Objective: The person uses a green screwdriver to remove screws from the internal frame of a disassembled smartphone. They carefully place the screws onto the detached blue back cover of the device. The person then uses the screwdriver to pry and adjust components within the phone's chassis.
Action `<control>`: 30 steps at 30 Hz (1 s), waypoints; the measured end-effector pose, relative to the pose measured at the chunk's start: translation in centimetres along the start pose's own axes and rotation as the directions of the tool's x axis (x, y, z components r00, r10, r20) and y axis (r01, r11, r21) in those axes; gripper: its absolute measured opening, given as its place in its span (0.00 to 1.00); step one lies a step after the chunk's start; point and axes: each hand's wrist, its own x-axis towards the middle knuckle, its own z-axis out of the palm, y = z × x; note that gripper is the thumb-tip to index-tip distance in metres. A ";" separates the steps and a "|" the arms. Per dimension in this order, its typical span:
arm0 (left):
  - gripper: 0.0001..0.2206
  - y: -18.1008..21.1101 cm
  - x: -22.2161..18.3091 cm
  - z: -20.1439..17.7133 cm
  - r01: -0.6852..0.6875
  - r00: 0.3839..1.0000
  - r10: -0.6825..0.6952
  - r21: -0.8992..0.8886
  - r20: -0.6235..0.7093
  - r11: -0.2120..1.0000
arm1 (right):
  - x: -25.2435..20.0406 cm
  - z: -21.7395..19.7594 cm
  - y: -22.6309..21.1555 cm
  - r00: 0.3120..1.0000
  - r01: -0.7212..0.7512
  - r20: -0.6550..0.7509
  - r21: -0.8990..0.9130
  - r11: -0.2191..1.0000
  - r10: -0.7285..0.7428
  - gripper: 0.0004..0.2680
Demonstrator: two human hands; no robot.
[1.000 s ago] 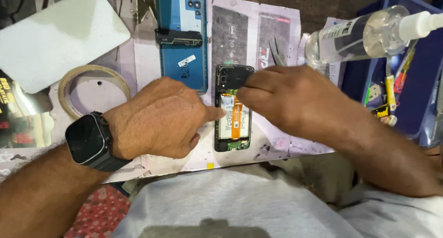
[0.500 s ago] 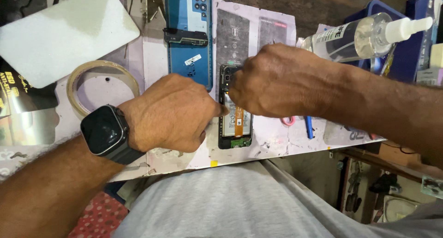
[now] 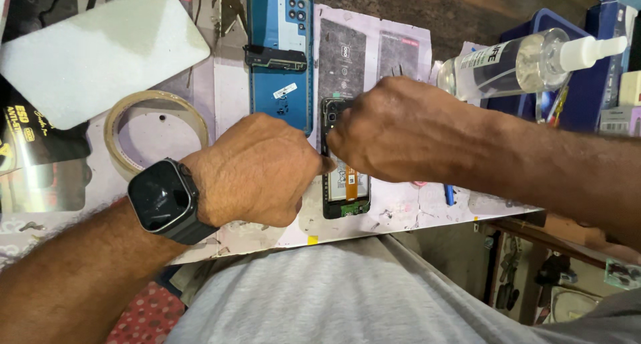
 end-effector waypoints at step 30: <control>0.10 0.0 -0.2 0.3 -0.007 0.998 0.009 0.031 -0.065 1.000 | 0.9 -0.1 -0.9 0.990 -0.077 0.127 0.079 0.994 0.067 0.06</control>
